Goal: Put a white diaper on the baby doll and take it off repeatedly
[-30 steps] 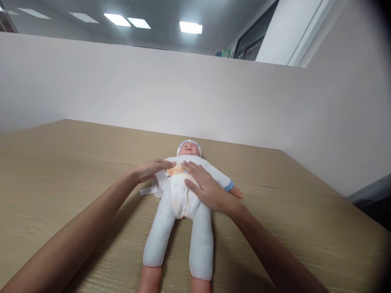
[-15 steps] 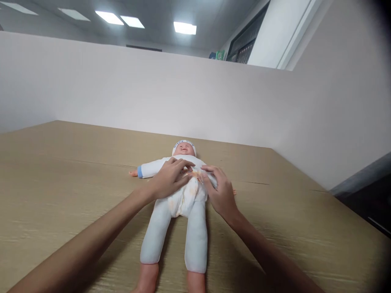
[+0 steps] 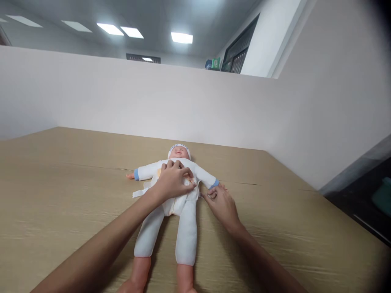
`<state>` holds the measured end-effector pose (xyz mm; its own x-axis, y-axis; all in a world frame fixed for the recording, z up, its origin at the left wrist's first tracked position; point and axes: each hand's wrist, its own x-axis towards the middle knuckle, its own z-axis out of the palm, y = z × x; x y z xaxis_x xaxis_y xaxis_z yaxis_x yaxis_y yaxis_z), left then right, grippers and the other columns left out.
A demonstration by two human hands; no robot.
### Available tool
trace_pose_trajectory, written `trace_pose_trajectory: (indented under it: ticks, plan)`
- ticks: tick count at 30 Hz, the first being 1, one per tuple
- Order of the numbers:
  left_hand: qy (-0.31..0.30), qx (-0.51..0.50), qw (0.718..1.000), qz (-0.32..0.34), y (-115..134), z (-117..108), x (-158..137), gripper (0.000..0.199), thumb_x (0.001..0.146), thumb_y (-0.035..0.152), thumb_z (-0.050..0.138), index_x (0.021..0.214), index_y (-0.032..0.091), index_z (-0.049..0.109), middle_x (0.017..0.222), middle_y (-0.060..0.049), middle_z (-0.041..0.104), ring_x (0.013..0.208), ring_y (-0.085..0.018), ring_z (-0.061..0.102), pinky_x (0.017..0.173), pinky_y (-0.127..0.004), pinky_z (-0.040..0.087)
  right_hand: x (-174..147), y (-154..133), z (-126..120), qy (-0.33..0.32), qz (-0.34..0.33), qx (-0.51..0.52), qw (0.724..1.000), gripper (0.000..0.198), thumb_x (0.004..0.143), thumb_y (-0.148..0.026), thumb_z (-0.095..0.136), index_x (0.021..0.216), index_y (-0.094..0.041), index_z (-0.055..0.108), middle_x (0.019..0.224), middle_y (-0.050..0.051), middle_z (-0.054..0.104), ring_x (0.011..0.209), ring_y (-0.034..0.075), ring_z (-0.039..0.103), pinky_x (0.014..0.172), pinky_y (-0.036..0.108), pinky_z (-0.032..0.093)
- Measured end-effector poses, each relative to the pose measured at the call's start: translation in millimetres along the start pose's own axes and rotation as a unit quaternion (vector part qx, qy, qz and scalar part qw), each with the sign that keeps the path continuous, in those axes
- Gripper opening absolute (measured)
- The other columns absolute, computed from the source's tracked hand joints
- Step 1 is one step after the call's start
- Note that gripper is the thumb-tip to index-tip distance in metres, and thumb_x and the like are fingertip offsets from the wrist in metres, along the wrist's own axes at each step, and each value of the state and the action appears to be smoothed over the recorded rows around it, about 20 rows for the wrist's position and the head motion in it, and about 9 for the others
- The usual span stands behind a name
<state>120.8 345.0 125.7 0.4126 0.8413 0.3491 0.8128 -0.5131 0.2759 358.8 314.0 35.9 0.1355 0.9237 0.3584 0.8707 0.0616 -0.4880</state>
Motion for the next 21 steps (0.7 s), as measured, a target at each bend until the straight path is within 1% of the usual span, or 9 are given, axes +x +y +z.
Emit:
trace_pose_trajectory:
  ticks: [3,5,8,11,14,17,19,21]
  plan:
    - [0.004,0.0,1.0,-0.001,-1.0,2.6,-0.9,0.041,0.087,0.065,0.076,0.116,0.036,0.08,0.12,-0.01,0.064,0.119,-0.04,0.055,0.104,-0.055,0.04,1.1,1.7,-6.3,-0.04,0.042,-0.003,0.998,0.033,0.088,-0.052,0.078,0.078,-0.025,0.061,0.08,0.005,0.071,0.077,0.025,0.062,0.067,0.034,0.036]
    - [0.003,-0.001,1.0,0.001,-2.1,3.6,-1.3,0.047,0.083,0.068,0.079,0.116,0.036,0.08,0.12,-0.011,0.064,0.119,-0.04,0.054,0.104,-0.054,0.04,1.0,0.6,-9.4,-0.068,0.051,0.024,0.996,0.035,0.086,-0.052,0.078,0.074,-0.025,0.06,0.075,0.004,0.068,0.071,0.023,0.058,0.063,0.033,0.031]
    - [-0.007,0.006,1.0,0.004,-2.2,4.6,-0.6,0.053,0.078,0.071,0.081,0.118,0.035,0.08,0.121,-0.011,0.064,0.119,-0.041,0.054,0.104,-0.055,0.039,-0.5,-3.2,-9.8,-0.109,0.043,0.077,0.99,0.04,0.086,-0.054,0.075,0.065,-0.025,0.056,0.064,0.001,0.06,0.062,0.019,0.05,0.06,0.032,0.027]
    - [-0.017,0.013,1.0,0.009,-1.6,5.8,0.8,0.056,0.076,0.072,0.081,0.119,0.036,0.08,0.123,-0.012,0.063,0.119,-0.042,0.053,0.103,-0.056,0.039,1.1,-4.1,-8.5,-0.143,0.017,0.131,0.981,0.043,0.087,-0.055,0.069,0.062,-0.025,0.053,0.058,-0.002,0.051,0.059,0.017,0.044,0.06,0.032,0.026]
    - [-0.018,0.019,1.0,0.008,-1.5,7.3,1.7,0.057,0.075,0.072,0.081,0.121,0.037,0.08,0.123,-0.012,0.063,0.12,-0.042,0.053,0.103,-0.056,0.039,10.0,-0.9,-11.2,-0.169,0.006,0.208,0.963,0.048,0.088,-0.067,0.063,0.066,-0.026,0.051,0.058,-0.004,0.046,0.059,0.016,0.042,0.061,0.031,0.03]
    - [-0.017,0.021,1.0,0.009,-2.0,8.8,1.8,0.058,0.075,0.072,0.081,0.122,0.037,0.08,0.124,-0.012,0.063,0.12,-0.042,0.053,0.103,-0.055,0.039,22.1,2.0,-16.2,-0.207,0.011,0.279,0.938,0.056,0.086,-0.079,0.06,0.071,-0.027,0.048,0.058,-0.005,0.049,0.057,0.015,0.044,0.061,0.031,0.035]
    - [-0.017,0.021,1.0,0.011,-2.3,9.3,1.6,0.058,0.075,0.072,0.082,0.122,0.037,0.08,0.123,-0.012,0.063,0.119,-0.042,0.053,0.102,-0.055,0.039,28.8,1.3,-18.5,-0.236,0.019,0.315,0.919,0.059,0.085,-0.083,0.062,0.073,-0.027,0.046,0.056,-0.007,0.049,0.053,0.013,0.041,0.058,0.03,0.034]
    - [-0.016,0.019,1.0,0.012,-2.2,9.4,1.2,0.058,0.075,0.071,0.082,0.121,0.036,0.08,0.123,-0.012,0.064,0.118,-0.042,0.053,0.102,-0.055,0.039,34.0,-1.5,-19.7,-0.256,0.024,0.341,0.904,0.06,0.084,-0.082,0.067,0.076,-0.027,0.043,0.055,-0.009,0.047,0.05,0.012,0.038,0.055,0.028,0.03]
